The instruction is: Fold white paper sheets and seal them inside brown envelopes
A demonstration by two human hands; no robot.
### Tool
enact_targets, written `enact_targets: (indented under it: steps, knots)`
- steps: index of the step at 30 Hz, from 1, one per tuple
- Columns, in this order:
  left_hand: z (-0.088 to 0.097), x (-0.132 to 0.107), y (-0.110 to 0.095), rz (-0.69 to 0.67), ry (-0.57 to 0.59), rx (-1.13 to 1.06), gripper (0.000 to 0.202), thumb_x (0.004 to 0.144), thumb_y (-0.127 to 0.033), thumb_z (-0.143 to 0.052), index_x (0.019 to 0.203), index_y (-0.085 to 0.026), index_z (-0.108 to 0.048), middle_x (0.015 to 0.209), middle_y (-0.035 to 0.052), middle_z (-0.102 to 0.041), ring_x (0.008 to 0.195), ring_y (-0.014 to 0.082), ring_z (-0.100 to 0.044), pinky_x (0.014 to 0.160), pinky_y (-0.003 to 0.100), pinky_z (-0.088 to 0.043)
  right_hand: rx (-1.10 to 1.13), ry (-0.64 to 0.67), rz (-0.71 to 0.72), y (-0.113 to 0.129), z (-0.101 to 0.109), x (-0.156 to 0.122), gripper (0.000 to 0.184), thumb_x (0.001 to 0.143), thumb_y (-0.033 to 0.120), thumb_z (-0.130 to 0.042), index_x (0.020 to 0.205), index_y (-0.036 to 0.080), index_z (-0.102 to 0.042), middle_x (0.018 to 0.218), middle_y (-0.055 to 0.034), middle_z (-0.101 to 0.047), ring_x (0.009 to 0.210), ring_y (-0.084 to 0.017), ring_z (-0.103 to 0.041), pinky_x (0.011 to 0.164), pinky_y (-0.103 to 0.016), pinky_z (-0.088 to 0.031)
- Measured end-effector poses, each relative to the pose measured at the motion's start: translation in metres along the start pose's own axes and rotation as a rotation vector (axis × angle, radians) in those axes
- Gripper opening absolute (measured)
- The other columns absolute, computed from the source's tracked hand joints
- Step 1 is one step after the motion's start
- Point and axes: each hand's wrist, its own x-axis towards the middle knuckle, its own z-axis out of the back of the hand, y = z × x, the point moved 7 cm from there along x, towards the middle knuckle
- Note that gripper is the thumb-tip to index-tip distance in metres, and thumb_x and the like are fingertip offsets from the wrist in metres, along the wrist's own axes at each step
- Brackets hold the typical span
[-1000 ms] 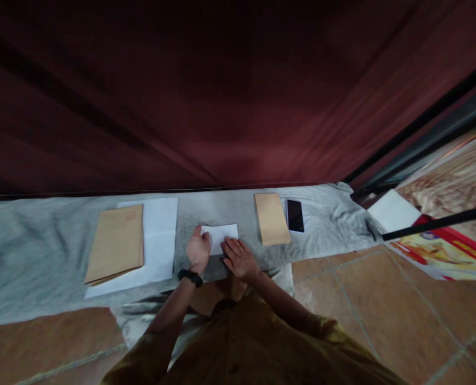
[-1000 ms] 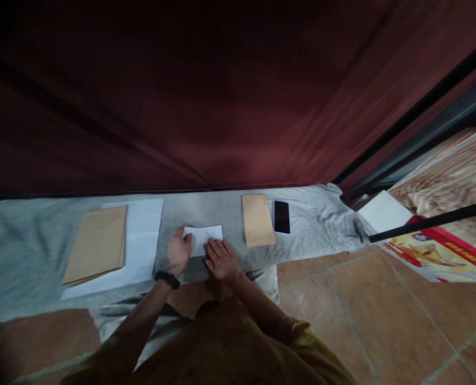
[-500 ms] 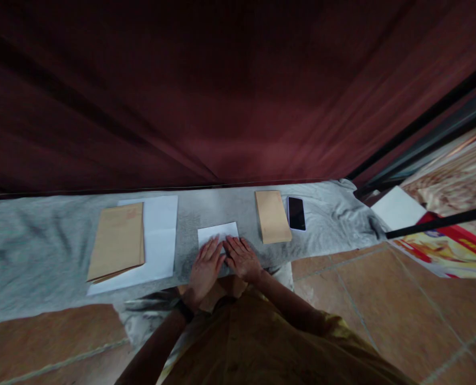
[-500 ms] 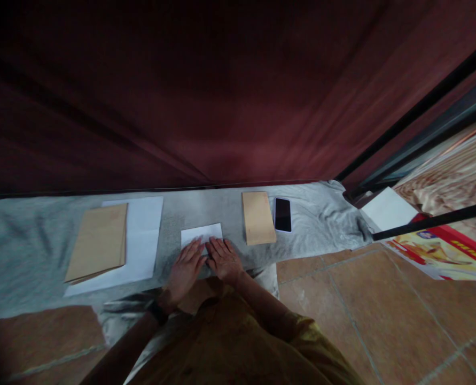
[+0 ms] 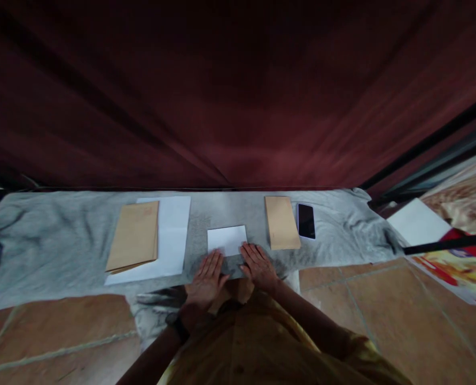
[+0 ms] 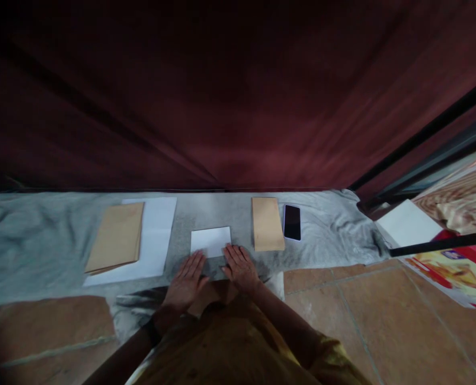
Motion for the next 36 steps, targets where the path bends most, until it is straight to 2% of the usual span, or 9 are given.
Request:
enact_targets:
  steps: [3, 6, 10, 15, 19, 22, 25, 31, 36]
  knots:
    - [-0.003, 0.006, -0.015, 0.001, 0.033, 0.011, 0.058, 0.1, -0.044, -0.046, 0.152, -0.018, -0.046, 0.159, 0.0096, -0.044, 0.149, 0.0289, -0.038, 0.122, 0.048, -0.035, 0.002, -0.007, -0.006, 0.001, 0.001, 0.002, 0.055, 0.104, 0.033, -0.046, 0.155, 0.014, -0.041, 0.16, -0.0122, -0.041, 0.148, -0.027, -0.039, 0.124, -0.051, -0.027]
    - [-0.004, 0.011, -0.021, 0.021, 0.05, 0.018, 0.059, 0.099, -0.043, -0.049, 0.152, -0.019, -0.046, 0.159, 0.0101, -0.044, 0.15, 0.0294, -0.037, 0.123, 0.05, -0.034, 0.036, -0.007, 0.025, 0.01, -0.001, 0.011, 0.051, 0.105, 0.033, -0.045, 0.153, 0.017, -0.045, 0.159, -0.0104, -0.043, 0.148, -0.026, -0.038, 0.125, -0.051, -0.027]
    - [-0.003, 0.008, -0.018, 0.015, 0.073, -0.002, 0.057, 0.099, -0.045, -0.047, 0.149, -0.017, -0.05, 0.155, 0.0113, -0.05, 0.147, 0.0279, -0.041, 0.122, 0.048, -0.036, 0.066, 0.002, 0.066, 0.023, -0.011, 0.034, 0.047, 0.106, 0.033, -0.042, 0.151, 0.02, -0.049, 0.161, -0.0082, -0.041, 0.15, -0.024, -0.035, 0.124, -0.048, -0.03]
    - [0.004, 0.002, -0.009, 0.051, 0.025, -0.019, 0.048, 0.102, -0.037, -0.042, 0.143, -0.015, -0.056, 0.149, 0.0127, -0.057, 0.14, 0.0256, -0.052, 0.116, 0.044, -0.044, 0.035, -0.031, -0.038, 0.014, -0.025, 0.053, 0.046, 0.107, 0.028, -0.038, 0.15, 0.018, -0.05, 0.16, -0.0118, -0.043, 0.15, -0.025, -0.036, 0.122, -0.049, -0.031]
    - [0.011, 0.031, -0.006, 0.121, 0.008, -0.058, 0.043, 0.103, -0.026, -0.036, 0.138, -0.017, -0.06, 0.137, 0.012, -0.067, 0.132, 0.0233, -0.059, 0.114, 0.045, -0.044, -0.035, -0.06, -0.07, 0.006, -0.03, 0.051, 0.049, 0.106, 0.031, -0.042, 0.153, 0.016, -0.046, 0.164, -0.0151, -0.033, 0.152, -0.029, -0.032, 0.121, -0.052, -0.031]
    - [0.013, 0.065, -0.005, 0.165, -0.03, -0.061, 0.049, 0.103, -0.031, -0.037, 0.147, -0.014, -0.05, 0.154, 0.0137, -0.052, 0.145, 0.0251, -0.045, 0.12, 0.047, -0.037, -0.079, -0.071, -0.087, 0.006, -0.032, 0.048, 0.051, 0.104, 0.026, -0.042, 0.154, 0.016, -0.044, 0.166, -0.0164, -0.028, 0.152, -0.031, -0.03, 0.121, -0.053, -0.03]
    - [0.004, 0.081, 0.001, 0.205, -0.017, -0.04, 0.056, 0.103, -0.043, -0.039, 0.151, -0.014, -0.045, 0.161, 0.0144, -0.042, 0.152, 0.0268, -0.034, 0.123, 0.049, -0.03, -0.09, -0.096, -0.097, 0.007, -0.033, 0.046, 0.053, 0.103, 0.023, -0.04, 0.156, 0.017, -0.042, 0.166, -0.0176, -0.027, 0.152, -0.033, -0.03, 0.12, -0.056, -0.029]
    - [-0.009, 0.061, 0.021, 0.295, -0.056, 0.008, 0.067, 0.101, -0.046, -0.038, 0.158, -0.011, -0.032, 0.161, 0.0175, -0.04, 0.153, 0.0259, -0.031, 0.124, 0.048, -0.027, -0.073, -0.157, -0.07, 0.004, -0.036, 0.045, 0.053, 0.104, 0.032, -0.041, 0.155, 0.019, -0.043, 0.166, -0.0165, -0.027, 0.152, -0.036, -0.028, 0.118, -0.059, -0.031]
    - [-0.001, 0.054, 0.031, 0.361, -0.061, 0.015, 0.063, 0.1, -0.044, -0.041, 0.153, -0.011, -0.039, 0.155, 0.0183, -0.049, 0.148, 0.0288, -0.041, 0.122, 0.052, -0.029, -0.074, -0.186, -0.098, -0.001, -0.036, 0.049, 0.052, 0.104, 0.026, -0.034, 0.155, 0.017, -0.041, 0.164, -0.0172, -0.033, 0.15, -0.032, -0.033, 0.118, -0.056, -0.033]
